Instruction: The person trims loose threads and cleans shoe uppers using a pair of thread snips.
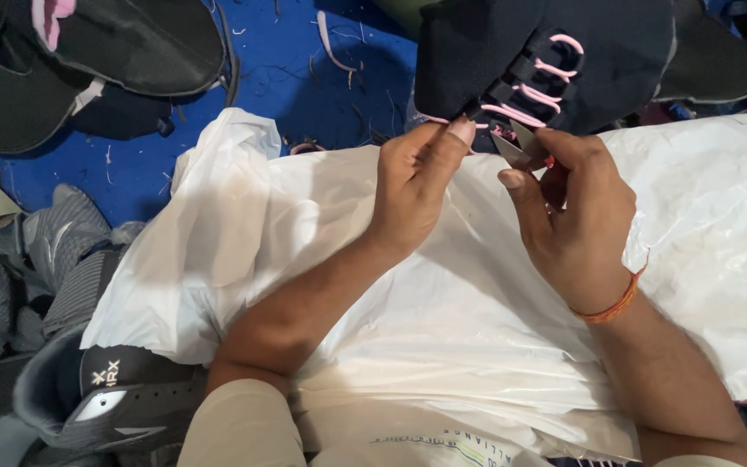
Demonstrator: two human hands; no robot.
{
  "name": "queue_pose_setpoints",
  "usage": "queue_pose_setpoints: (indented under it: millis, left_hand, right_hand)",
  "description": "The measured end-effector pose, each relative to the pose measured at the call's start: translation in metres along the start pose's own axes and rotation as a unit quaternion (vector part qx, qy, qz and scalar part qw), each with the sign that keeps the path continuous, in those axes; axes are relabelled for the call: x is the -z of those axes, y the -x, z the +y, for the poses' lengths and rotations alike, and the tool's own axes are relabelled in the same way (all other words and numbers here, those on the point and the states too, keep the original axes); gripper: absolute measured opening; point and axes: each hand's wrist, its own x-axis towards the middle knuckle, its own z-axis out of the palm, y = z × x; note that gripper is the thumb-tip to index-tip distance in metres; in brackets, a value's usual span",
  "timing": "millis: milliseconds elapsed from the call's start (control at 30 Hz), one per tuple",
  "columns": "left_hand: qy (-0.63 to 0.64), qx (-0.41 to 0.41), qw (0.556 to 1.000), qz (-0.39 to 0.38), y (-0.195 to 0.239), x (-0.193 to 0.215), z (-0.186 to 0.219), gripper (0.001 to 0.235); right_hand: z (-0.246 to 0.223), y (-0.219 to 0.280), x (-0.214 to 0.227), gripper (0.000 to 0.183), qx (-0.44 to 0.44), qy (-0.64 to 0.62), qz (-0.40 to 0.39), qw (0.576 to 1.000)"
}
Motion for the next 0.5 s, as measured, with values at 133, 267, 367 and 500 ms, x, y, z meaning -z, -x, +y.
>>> queue_pose_setpoints:
  millis: [133, 267, 367, 500]
  left_hand:
    - [-0.028, -0.02, 0.999, 0.0, -0.0009, 0.0004, 0.0016, 0.037]
    - [-0.03, -0.024, 0.999, -0.008, -0.0013, 0.0017, 0.0009, 0.038]
    - [-0.036, -0.023, 0.999, -0.012, -0.0007, 0.0028, -0.0013, 0.039]
    - [-0.012, -0.011, 1.0, -0.022, -0.0009, 0.0026, -0.0033, 0.039]
  right_hand:
    - [0.0023, -0.001, 0.0003, 0.039, 0.022, 0.008, 0.004, 1.0]
    - [0.0032, -0.0022, 0.0022, 0.039, 0.042, 0.012, 0.003, 0.999]
    - [0.0027, -0.0037, 0.0036, 0.038, 0.046, 0.01, 0.001, 0.999]
    - [0.0024, -0.0052, 0.0063, 0.04, 0.045, 0.015, -0.009, 0.999]
